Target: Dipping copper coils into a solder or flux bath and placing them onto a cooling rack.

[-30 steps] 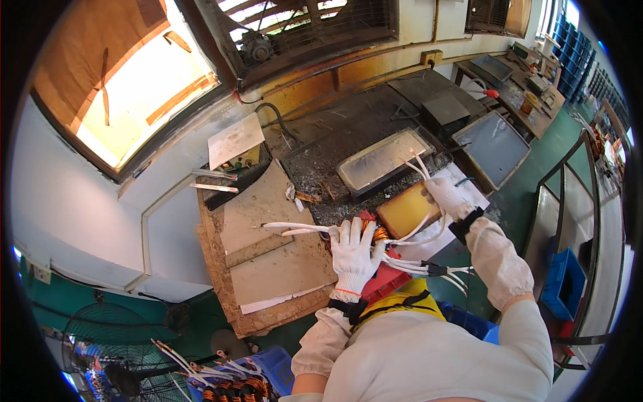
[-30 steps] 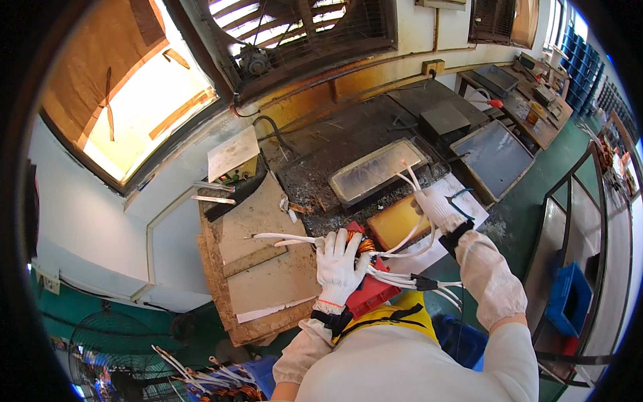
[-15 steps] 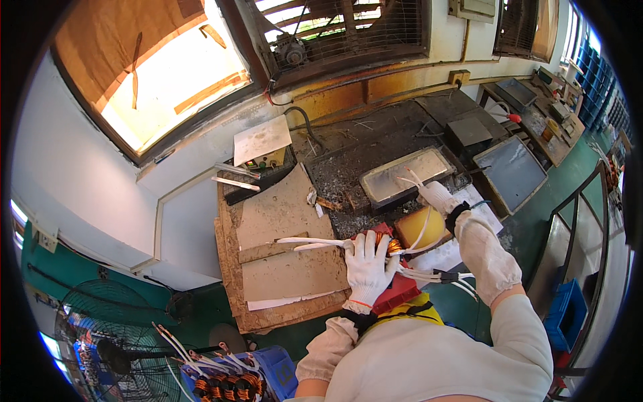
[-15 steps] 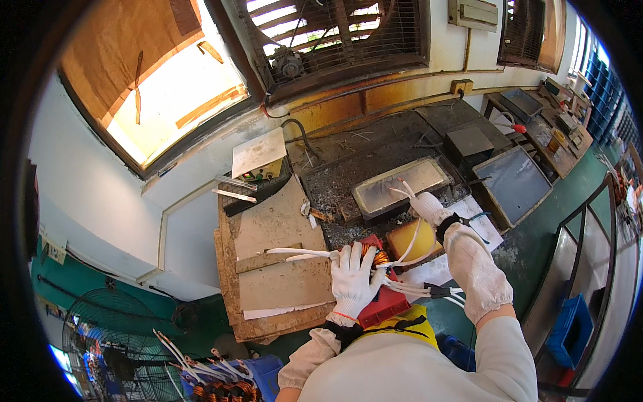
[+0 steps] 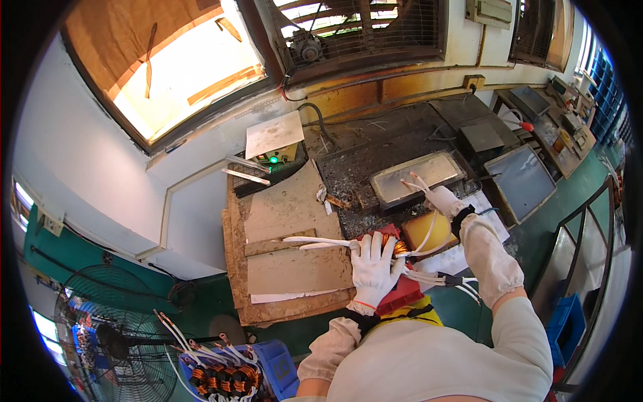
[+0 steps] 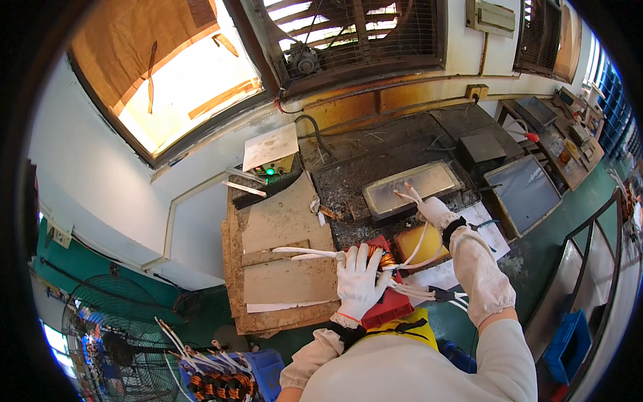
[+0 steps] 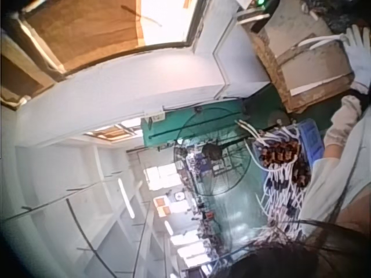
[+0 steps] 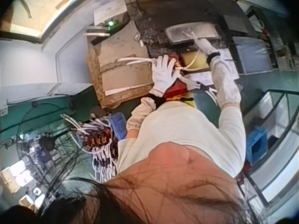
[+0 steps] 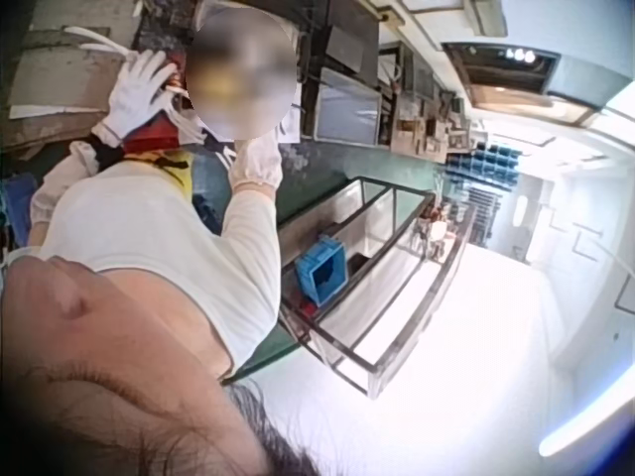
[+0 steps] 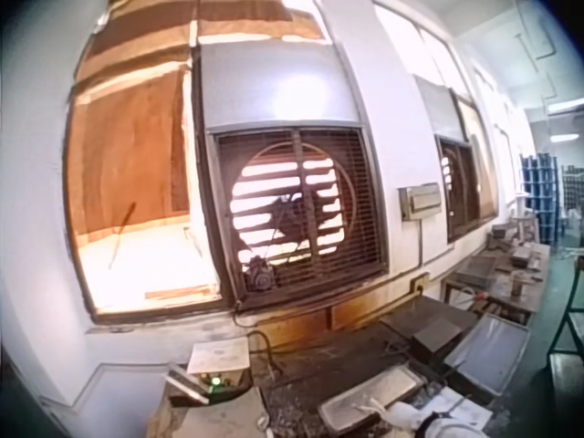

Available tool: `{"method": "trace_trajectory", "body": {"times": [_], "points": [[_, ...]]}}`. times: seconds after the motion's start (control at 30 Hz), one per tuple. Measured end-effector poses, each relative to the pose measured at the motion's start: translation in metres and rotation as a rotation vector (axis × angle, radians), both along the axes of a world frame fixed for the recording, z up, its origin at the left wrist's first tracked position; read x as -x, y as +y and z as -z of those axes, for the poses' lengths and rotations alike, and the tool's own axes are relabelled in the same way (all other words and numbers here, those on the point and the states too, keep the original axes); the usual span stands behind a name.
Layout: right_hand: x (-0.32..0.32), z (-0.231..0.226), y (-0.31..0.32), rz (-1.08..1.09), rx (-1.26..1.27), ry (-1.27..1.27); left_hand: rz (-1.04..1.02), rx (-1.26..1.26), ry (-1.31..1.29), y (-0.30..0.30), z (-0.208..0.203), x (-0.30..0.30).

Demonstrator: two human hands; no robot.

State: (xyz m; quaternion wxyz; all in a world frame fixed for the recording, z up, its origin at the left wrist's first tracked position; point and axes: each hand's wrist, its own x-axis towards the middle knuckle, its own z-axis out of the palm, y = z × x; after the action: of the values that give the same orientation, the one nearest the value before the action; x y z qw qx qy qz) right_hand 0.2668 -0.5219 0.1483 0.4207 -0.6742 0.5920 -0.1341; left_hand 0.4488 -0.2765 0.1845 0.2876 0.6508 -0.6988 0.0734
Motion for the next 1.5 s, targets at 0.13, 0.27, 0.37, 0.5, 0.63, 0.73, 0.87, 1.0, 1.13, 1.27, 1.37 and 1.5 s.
{"method": "trace_trajectory", "body": {"times": [0.13, 0.27, 0.37, 0.5, 0.63, 0.73, 0.87, 1.0, 1.13, 1.27, 1.37, 1.5], "points": [[0.0006, -0.0068, 0.0034, 0.019, -0.018, 0.139, -0.011, 0.035, 0.001, -0.0005, 0.0016, 0.0006], [-0.0008, -0.007, 0.0046, 0.001, -0.003, 0.092, -0.009, 0.035, 0.003, -0.0005, 0.0022, 0.0005], [-0.0006, -0.0043, 0.0028, -0.026, 0.013, 0.103, -0.007, 0.041, 0.008, -0.0003, 0.0025, 0.0003], [0.0003, -0.0034, 0.0006, -0.068, 0.002, 0.153, -0.002, 0.025, 0.002, -0.0001, 0.0028, 0.0003], [0.0018, -0.0047, 0.0024, 0.019, -0.075, 0.161, -0.008, 0.042, 0.005, -0.0002, 0.003, 0.0], [0.0011, -0.0045, 0.0034, 0.016, -0.063, 0.173, -0.007, 0.031, 0.007, 0.0002, 0.0032, -0.0002], [-0.0007, -0.0033, 0.0014, -0.036, -0.041, 0.134, -0.004, 0.033, 0.013, 0.0002, 0.0031, -0.0002], [-0.0014, -0.0019, 0.0001, -0.062, -0.056, 0.177, 0.013, 0.01, 0.021, 0.0, 0.0024, -0.0007], [-0.0005, -0.002, 0.0007, 0.041, -0.117, 0.168, 0.001, 0.04, 0.01, -0.0001, 0.0019, -0.0005], [0.0014, -0.0025, 0.0012, 0.019, -0.119, 0.071, -0.005, 0.027, 0.004, -0.0002, 0.001, 0.0002], [0.0027, -0.0008, 0.0006, -0.056, -0.069, 0.16, -0.002, 0.016, 0.005, -0.0004, 0.0008, -0.0001], [0.0043, 0.0012, -0.0016, -0.161, 0.028, 0.161, 0.013, -0.005, 0.013, -0.0009, 0.0019, -0.0005]]}}
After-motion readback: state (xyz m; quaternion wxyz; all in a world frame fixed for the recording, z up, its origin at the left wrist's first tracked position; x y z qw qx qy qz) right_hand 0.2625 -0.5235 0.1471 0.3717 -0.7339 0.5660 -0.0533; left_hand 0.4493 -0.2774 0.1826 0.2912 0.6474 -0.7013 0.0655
